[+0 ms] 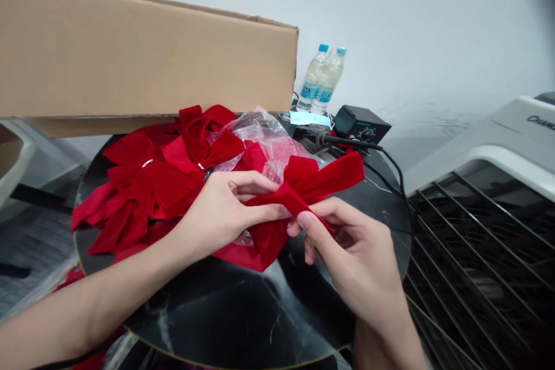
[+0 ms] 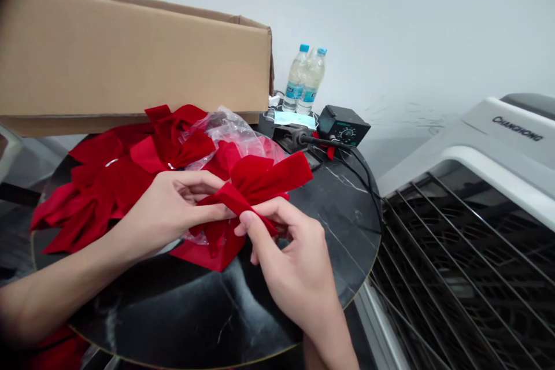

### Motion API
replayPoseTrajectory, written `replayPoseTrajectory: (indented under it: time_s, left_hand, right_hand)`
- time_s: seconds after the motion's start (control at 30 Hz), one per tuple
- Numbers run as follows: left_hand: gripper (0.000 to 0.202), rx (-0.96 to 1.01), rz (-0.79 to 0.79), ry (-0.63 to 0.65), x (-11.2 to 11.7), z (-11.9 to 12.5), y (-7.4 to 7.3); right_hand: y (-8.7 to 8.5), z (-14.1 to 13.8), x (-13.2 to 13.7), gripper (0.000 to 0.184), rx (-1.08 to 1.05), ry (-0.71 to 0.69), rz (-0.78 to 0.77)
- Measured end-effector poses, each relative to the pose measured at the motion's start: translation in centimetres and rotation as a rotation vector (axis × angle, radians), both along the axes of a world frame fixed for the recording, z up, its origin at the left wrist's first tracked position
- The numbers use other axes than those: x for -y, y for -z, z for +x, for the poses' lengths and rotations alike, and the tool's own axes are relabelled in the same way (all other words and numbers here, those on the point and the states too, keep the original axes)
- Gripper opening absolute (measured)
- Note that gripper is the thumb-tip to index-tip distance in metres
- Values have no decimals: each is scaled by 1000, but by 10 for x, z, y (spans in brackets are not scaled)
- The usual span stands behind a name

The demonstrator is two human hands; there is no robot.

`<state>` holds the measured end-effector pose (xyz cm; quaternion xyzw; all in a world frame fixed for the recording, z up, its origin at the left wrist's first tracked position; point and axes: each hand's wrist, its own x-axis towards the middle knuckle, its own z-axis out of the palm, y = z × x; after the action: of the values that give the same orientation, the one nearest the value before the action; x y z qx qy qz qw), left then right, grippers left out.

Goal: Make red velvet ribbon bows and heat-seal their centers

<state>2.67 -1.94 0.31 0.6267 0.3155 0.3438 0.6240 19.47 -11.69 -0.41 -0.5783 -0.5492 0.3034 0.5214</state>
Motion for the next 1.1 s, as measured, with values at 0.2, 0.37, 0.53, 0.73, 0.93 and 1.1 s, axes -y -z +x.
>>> replayPoseTrajectory:
  time_s: [0.2,0.37,0.53,0.73,0.93,1.1]
  left_hand:
    - [33,7,-50,41,1,-2,6]
    - [31,-1,-33,89,0,-5,6]
    - [27,41,-1,146,3,-3,3]
    - [17,19,15,-18,12,4,2]
    - [20,-3,6,-139,14,6,3]
    - [28,0,45,-184,12,8,7]
  right_hand:
    - [2,0,1,16,27,15,0]
    - [4,2,1,14,55,12,24]
    - [4,4,2,12,69,12,17]
    - [2,4,1,15,95,13,-42]
    - [4,1,-3,19,-26,43,-106]
    - [12,-1,-1,21,-110,62,-65]
